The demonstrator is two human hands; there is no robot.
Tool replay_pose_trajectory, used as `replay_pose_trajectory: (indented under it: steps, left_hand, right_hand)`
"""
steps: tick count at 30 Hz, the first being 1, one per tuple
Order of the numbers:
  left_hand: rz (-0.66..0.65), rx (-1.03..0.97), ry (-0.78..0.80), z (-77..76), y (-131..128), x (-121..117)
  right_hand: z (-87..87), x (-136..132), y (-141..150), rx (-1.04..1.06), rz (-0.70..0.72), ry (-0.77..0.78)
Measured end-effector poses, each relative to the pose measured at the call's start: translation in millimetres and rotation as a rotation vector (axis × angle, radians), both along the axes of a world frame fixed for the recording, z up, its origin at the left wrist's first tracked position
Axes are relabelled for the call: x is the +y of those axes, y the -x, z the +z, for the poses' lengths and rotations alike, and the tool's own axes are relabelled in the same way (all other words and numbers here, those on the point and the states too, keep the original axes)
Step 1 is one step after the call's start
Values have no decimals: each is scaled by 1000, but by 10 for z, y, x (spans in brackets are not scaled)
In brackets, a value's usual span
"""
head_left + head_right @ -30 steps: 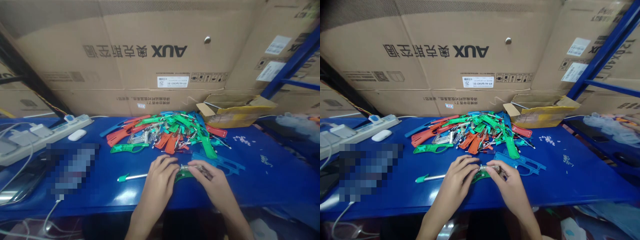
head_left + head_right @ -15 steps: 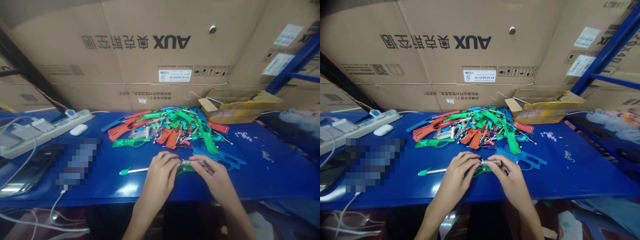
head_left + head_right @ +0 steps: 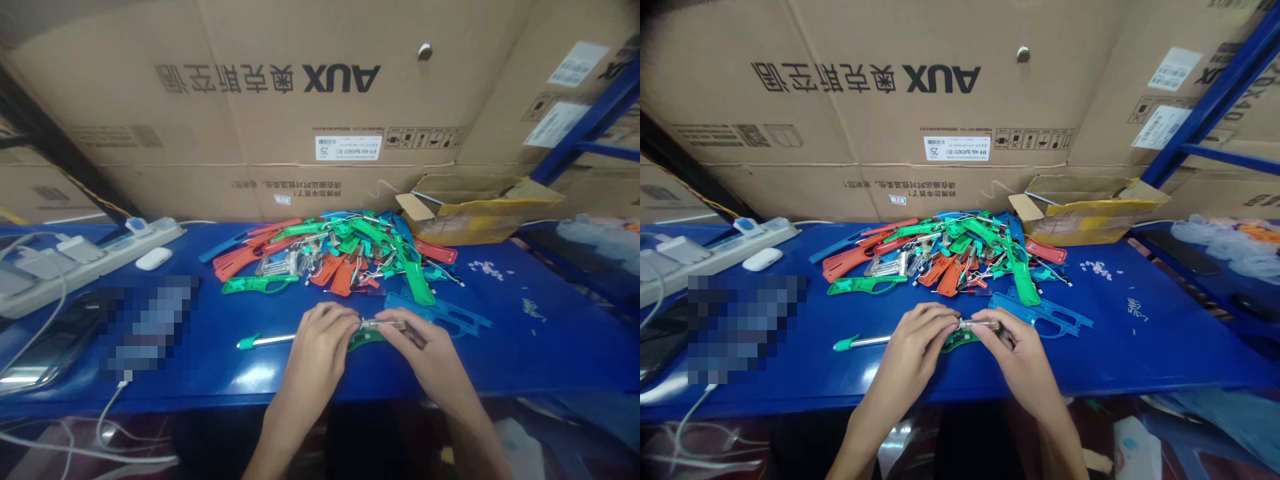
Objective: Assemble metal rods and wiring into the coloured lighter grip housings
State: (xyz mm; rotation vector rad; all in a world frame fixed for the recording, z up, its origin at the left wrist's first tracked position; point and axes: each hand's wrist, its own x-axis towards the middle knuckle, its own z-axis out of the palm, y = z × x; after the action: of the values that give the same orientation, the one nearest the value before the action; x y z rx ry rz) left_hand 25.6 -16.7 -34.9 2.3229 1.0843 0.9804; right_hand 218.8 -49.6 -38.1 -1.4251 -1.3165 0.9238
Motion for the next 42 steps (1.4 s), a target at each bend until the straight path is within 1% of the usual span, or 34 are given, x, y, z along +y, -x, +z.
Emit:
replay_pose_trajectory:
  steps: [6,14,20,25,28,31,34,37,42]
  left_hand:
    - [-6,-31,13,6,5,6]
    - [-8,1,2,13,23,3]
    - [-13,15,-5,-11,34,14]
    - [-28,-18,18,-25,40,3]
    - [-26,-22,21,-26,28,3]
    - [12,-19,30,-15,15,8]
    - [44,-22,48,-1,11,7]
    - [48,-27,51,4,16,-4]
    - [36,-9,37,-4,17,-5]
  right_hand:
    - [23,-6,-4,25,9,-18]
    - [29,-22,-10,3,30,-33]
    - [77,16,18,16,83,-67]
    - [81,14,1,9,106,-59]
    - [66,12,3,39,68,-39]
    - [58,20,18,70,27,-23]
    - [56,21,23,72,15,-2]
    - [52,10,19,49,-8,23]
    - [50,2,18,-51,-19,29]
